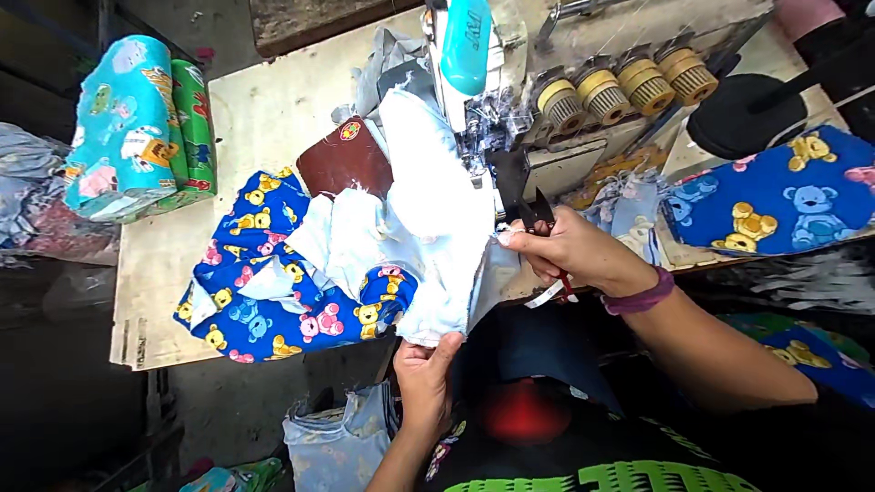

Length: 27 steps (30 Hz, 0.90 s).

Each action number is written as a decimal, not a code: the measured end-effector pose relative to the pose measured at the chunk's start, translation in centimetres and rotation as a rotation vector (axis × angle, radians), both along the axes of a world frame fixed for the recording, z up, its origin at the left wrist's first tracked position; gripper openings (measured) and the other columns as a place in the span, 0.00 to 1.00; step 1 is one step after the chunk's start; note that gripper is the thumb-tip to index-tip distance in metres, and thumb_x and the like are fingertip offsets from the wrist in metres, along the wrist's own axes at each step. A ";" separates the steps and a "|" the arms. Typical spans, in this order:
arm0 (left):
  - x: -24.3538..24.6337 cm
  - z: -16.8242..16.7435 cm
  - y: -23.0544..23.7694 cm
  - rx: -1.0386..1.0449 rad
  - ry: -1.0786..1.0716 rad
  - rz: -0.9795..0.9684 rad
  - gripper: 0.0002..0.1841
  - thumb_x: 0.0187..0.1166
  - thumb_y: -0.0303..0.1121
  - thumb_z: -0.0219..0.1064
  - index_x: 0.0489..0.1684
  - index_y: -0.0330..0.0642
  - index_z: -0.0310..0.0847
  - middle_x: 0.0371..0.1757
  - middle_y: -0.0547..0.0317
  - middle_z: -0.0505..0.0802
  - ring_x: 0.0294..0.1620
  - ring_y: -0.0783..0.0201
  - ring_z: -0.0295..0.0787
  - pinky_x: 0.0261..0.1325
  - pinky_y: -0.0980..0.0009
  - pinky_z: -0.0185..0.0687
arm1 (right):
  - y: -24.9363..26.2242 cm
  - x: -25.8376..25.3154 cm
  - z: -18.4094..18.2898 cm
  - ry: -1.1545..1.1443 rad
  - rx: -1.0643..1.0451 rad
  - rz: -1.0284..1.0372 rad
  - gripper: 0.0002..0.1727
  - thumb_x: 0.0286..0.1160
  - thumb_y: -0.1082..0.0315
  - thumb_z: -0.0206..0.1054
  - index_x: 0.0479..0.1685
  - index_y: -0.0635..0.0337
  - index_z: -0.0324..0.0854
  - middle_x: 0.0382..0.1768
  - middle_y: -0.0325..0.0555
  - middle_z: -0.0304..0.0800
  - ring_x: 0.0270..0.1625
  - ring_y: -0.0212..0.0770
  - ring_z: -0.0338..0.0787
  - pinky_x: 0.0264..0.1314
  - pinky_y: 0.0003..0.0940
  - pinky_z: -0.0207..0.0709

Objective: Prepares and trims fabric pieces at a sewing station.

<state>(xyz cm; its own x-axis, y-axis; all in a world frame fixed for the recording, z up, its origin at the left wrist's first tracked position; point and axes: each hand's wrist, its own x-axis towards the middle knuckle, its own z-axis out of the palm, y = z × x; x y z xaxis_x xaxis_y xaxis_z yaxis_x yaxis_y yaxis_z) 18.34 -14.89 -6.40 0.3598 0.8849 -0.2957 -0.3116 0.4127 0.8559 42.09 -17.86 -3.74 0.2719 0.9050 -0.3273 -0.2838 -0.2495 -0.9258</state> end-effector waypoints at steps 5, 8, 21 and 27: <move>-1.7 -0.2 0.6 0.109 0.032 0.018 0.09 0.69 0.25 0.79 0.43 0.48 0.92 0.41 0.65 0.99 0.43 0.73 0.96 0.53 0.74 0.91 | -1.6 0.0 0.7 -0.196 0.033 -0.071 0.07 0.64 0.75 0.76 0.29 0.51 0.87 0.14 0.27 0.81 0.10 0.19 0.71 0.14 0.14 0.67; -2.5 -0.1 0.1 0.191 0.045 -0.014 0.09 0.70 0.31 0.78 0.46 0.55 0.94 0.42 0.70 0.99 0.44 0.77 0.95 0.54 0.78 0.90 | -3.0 -0.8 0.5 -0.247 0.028 -0.126 0.06 0.62 0.70 0.79 0.29 0.49 0.87 0.15 0.24 0.81 0.12 0.18 0.73 0.15 0.13 0.69; 1.1 1.9 6.8 0.357 0.243 0.027 0.14 0.66 0.16 0.73 0.39 0.49 0.86 0.34 0.75 0.97 0.37 0.77 0.95 0.46 0.76 0.92 | 0.3 -2.1 0.3 -0.711 0.139 -0.360 0.11 0.72 0.67 0.75 0.42 0.59 0.77 0.25 0.32 0.78 0.18 0.18 0.75 0.20 0.14 0.73; 3.5 4.2 12.1 0.477 0.172 -0.187 0.34 0.73 0.15 0.70 0.82 0.41 0.65 0.59 0.68 0.92 0.54 0.71 0.93 0.60 0.71 0.90 | 0.5 -2.8 0.8 -0.522 0.161 -0.337 0.22 0.74 0.71 0.74 0.66 0.57 0.74 0.30 0.35 0.88 0.16 0.21 0.77 0.13 0.15 0.71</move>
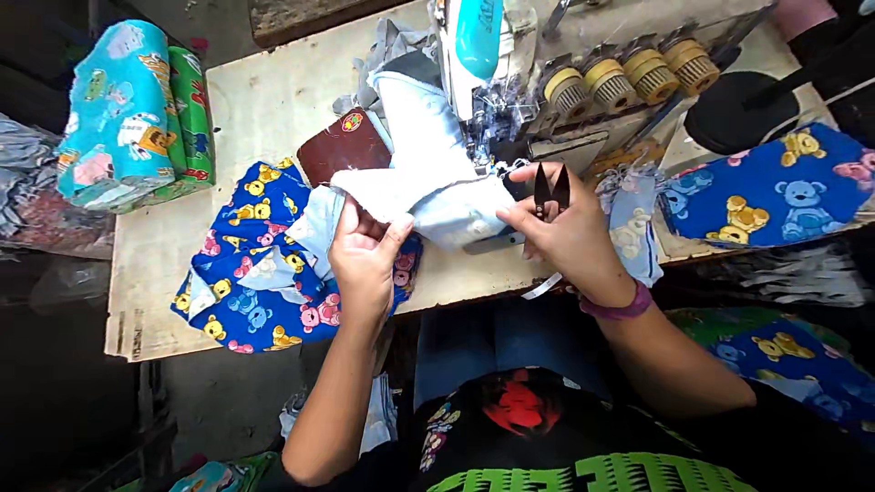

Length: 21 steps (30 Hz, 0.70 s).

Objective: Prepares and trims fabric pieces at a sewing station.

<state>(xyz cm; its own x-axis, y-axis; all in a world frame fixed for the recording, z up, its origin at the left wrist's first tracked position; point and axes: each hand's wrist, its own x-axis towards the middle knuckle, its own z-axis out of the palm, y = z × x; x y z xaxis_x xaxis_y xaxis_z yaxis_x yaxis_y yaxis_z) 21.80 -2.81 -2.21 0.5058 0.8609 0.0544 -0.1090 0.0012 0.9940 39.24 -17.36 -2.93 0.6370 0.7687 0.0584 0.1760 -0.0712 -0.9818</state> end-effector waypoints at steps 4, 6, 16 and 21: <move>-0.2 0.1 2.3 0.190 0.181 0.074 0.26 0.73 0.19 0.73 0.65 0.44 0.64 0.46 0.74 0.92 0.44 0.79 0.92 0.51 0.77 0.91 | -1.2 -0.2 0.0 0.141 -0.046 0.072 0.28 0.72 0.76 0.73 0.73 0.57 0.73 0.34 0.34 0.92 0.16 0.22 0.78 0.13 0.16 0.71; -0.6 0.0 2.2 0.544 0.373 0.110 0.21 0.76 0.29 0.74 0.60 0.33 0.69 0.48 0.61 0.84 0.48 0.75 0.83 0.53 0.77 0.81 | -1.3 -0.2 -0.4 0.131 -0.014 0.070 0.27 0.71 0.75 0.75 0.71 0.57 0.75 0.32 0.32 0.92 0.15 0.21 0.77 0.13 0.15 0.69; 4.7 -1.5 -2.9 1.259 0.413 -0.196 0.06 0.78 0.31 0.71 0.39 0.43 0.95 0.40 0.53 0.94 0.43 0.54 0.85 0.50 0.54 0.67 | -1.9 0.3 -1.7 0.118 0.043 0.107 0.24 0.72 0.75 0.74 0.68 0.55 0.78 0.40 0.29 0.95 0.17 0.18 0.77 0.16 0.13 0.69; 3.5 -2.1 -3.5 1.227 0.228 -0.203 0.06 0.81 0.32 0.70 0.40 0.42 0.94 0.39 0.54 0.92 0.50 0.60 0.82 0.61 0.61 0.62 | -2.2 0.6 -1.2 0.248 0.012 0.109 0.24 0.70 0.78 0.75 0.66 0.53 0.78 0.36 0.30 0.97 0.14 0.18 0.75 0.13 0.13 0.66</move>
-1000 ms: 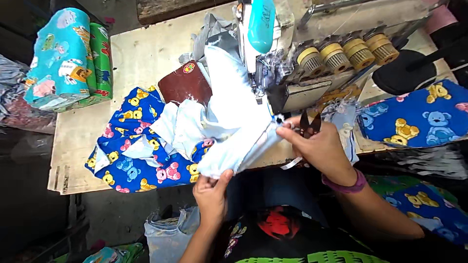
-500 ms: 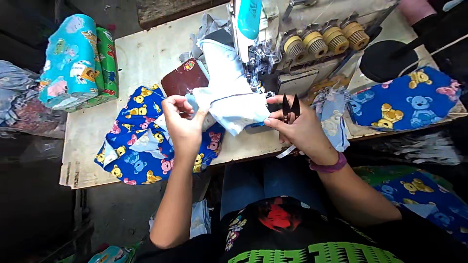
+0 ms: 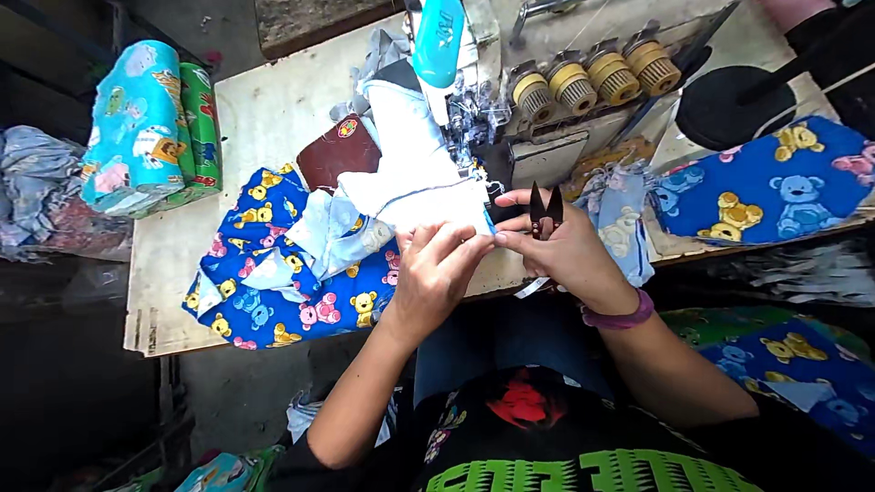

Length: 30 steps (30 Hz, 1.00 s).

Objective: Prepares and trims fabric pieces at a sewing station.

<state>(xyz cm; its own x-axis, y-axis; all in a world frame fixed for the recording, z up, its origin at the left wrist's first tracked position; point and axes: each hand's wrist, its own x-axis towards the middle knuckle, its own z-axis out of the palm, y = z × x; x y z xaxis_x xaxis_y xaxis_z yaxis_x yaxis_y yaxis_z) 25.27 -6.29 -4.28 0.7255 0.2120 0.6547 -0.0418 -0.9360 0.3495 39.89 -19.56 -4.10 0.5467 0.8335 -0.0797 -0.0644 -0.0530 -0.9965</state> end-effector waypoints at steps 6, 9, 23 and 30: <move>0.3 -1.1 0.6 0.028 0.036 -0.015 0.08 0.79 0.32 0.69 0.40 0.43 0.96 0.39 0.54 0.93 0.49 0.57 0.83 0.59 0.57 0.61 | 0.4 0.0 0.3 0.091 0.015 -0.037 0.23 0.69 0.76 0.77 0.64 0.54 0.80 0.30 0.32 0.95 0.12 0.19 0.74 0.12 0.14 0.65; -0.3 -1.0 0.6 -0.004 0.046 -0.024 0.14 0.76 0.34 0.63 0.43 0.44 0.97 0.41 0.53 0.93 0.52 0.56 0.82 0.62 0.54 0.58 | 0.6 0.0 0.5 0.040 -0.013 -0.029 0.24 0.68 0.79 0.76 0.65 0.56 0.79 0.29 0.32 0.94 0.12 0.19 0.75 0.12 0.13 0.66; 0.9 0.3 1.1 0.082 0.022 -0.006 0.09 0.80 0.21 0.63 0.44 0.33 0.92 0.46 0.45 0.97 0.59 0.53 0.93 0.64 0.66 0.85 | 0.9 1.6 1.3 -0.910 0.108 -0.030 0.12 0.72 0.71 0.66 0.46 0.62 0.94 0.33 0.43 0.92 0.28 0.24 0.81 0.29 0.16 0.72; 3.1 0.8 8.5 -0.001 0.062 -0.191 0.14 0.74 0.31 0.62 0.39 0.36 0.96 0.49 0.48 0.98 0.60 0.53 0.92 0.65 0.60 0.81 | 2.9 -0.1 1.1 -1.209 -0.066 -0.087 0.20 0.70 0.70 0.61 0.56 0.63 0.93 0.31 0.50 0.86 0.24 0.41 0.82 0.21 0.31 0.71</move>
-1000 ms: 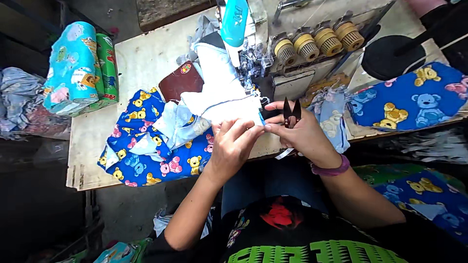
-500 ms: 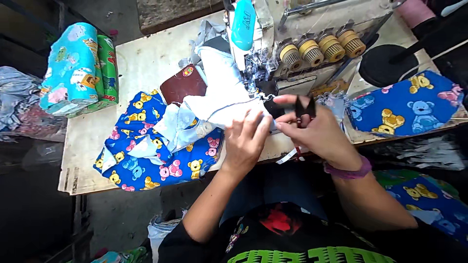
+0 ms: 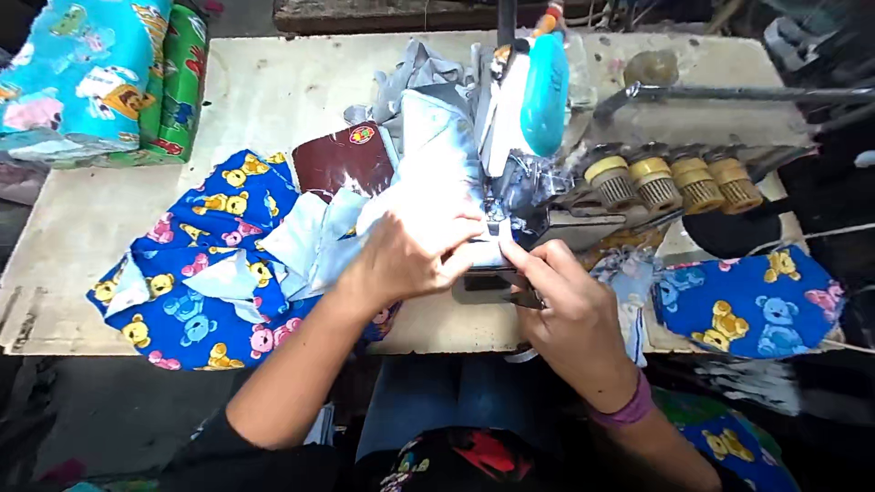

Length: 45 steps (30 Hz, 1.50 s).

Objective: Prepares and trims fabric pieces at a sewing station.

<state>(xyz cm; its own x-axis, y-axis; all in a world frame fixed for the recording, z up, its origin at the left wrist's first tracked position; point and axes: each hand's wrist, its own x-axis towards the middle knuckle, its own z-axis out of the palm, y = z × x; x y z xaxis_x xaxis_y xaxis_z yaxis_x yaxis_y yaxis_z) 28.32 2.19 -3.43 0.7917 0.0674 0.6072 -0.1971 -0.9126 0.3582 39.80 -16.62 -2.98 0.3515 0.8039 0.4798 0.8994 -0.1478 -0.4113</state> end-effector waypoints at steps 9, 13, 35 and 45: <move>1.6 4.5 2.9 -0.082 0.437 0.350 0.16 0.85 0.32 0.60 0.62 0.39 0.90 0.63 0.41 0.90 0.62 0.40 0.89 0.62 0.41 0.81 | -2.8 -1.5 0.1 0.173 -0.135 0.039 0.31 0.93 0.56 0.50 0.87 0.67 0.65 0.54 0.61 0.85 0.47 0.44 0.87 0.49 0.33 0.82; -3.2 5.0 1.7 -0.095 0.355 0.431 0.10 0.83 0.29 0.63 0.43 0.34 0.91 0.57 0.38 0.90 0.57 0.41 0.90 0.55 0.45 0.84 | -1.4 -1.9 0.7 0.006 0.084 -0.125 0.18 0.74 0.63 0.71 0.50 0.72 0.88 0.36 0.59 0.89 0.29 0.44 0.86 0.29 0.34 0.78; -10.6 14.7 -7.7 -0.182 0.359 -0.072 0.11 0.82 0.38 0.68 0.41 0.42 0.93 0.30 0.69 0.93 0.31 0.85 0.82 0.38 0.84 0.75 | -11.0 -0.5 12.6 0.875 0.469 0.328 0.07 0.88 0.65 0.61 0.40 0.47 0.81 0.20 0.29 0.90 0.05 0.18 0.66 0.06 0.13 0.59; -16.7 10.9 -6.4 0.051 0.105 0.382 0.12 0.72 0.31 0.77 0.44 0.31 0.87 0.27 0.48 0.88 0.31 0.50 0.86 0.48 0.45 0.78 | -6.3 -3.8 12.8 0.336 0.353 0.169 0.11 0.88 0.59 0.63 0.50 0.57 0.81 0.28 0.31 0.84 0.19 0.16 0.73 0.22 0.13 0.68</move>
<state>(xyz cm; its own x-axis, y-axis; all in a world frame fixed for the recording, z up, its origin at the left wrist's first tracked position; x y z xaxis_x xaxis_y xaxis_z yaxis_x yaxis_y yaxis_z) 11.67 -4.23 7.43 0.7735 0.3410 0.5342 0.1956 -0.9302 0.3107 35.99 -22.91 9.82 0.4117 0.6726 0.6149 0.7083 0.1883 -0.6803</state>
